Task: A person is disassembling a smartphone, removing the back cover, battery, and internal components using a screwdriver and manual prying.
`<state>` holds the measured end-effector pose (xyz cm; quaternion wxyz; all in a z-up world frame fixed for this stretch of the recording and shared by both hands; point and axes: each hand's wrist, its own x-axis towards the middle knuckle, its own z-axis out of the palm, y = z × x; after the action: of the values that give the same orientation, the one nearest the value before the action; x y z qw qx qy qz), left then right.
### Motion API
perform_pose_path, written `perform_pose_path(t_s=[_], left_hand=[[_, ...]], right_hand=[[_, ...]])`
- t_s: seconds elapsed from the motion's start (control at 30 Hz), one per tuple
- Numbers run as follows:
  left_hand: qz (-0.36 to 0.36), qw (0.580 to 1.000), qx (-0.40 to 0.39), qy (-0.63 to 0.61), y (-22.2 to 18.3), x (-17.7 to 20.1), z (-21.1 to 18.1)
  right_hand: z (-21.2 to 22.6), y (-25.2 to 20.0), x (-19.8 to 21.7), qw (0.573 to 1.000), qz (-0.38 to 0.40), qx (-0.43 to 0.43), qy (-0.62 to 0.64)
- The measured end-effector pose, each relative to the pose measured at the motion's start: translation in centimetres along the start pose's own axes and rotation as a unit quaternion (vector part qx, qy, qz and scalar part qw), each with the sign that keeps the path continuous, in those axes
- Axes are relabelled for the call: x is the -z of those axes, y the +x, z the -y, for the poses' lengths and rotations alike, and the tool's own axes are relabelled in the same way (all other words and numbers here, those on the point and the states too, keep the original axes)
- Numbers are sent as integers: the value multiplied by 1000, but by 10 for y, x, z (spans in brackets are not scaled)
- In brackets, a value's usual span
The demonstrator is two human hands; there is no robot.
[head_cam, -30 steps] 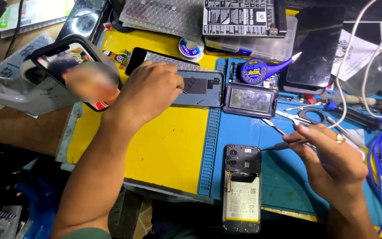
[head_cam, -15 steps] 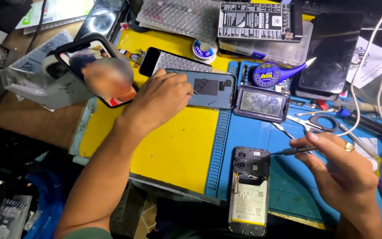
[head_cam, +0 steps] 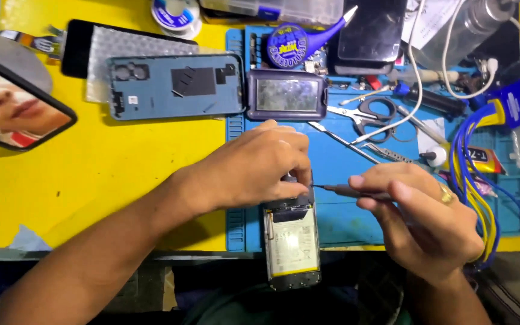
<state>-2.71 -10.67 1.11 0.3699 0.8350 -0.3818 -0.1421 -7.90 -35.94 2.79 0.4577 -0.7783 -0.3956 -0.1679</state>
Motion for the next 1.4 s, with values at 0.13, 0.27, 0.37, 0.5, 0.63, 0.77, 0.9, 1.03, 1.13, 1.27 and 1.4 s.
perform_pose_path(t_s=[0.13,0.27,0.37,0.5,0.63,0.77,0.9,1.03,1.13,1.27,1.4], left_hand=[[5,1000,-17,0,2,-12,2],[-22,999,-42,4,2,-18,3],[-2,999,-38,7,1,-22,4],[28,998,-48,21,0,-28,6],[25,997,-70,28,-2,-28,6],[20,996,-78,37,-3,-29,6],[28,997,-63,29,-4,-24,3],[-24,996,-72,52,-11,-12,9],[-69,978,-54,189,-19,17,16],[-186,911,31,368,-34,61,37],[-229,893,94,375,-40,80,60]], right_hand=[[1,-10,1,1000,-19,7,19],[2,-13,2,1000,3,15,17],[8,-13,1,1000,18,4,12],[14,-16,4,997,66,-2,31],[22,-8,4,996,85,-10,25],[24,4,1,994,102,16,23],[24,6,1,993,96,13,-63],[28,8,5,991,128,-35,12],[24,9,2,996,67,23,-51],[26,5,4,996,79,-21,-31],[27,6,2,992,54,-25,-112]])
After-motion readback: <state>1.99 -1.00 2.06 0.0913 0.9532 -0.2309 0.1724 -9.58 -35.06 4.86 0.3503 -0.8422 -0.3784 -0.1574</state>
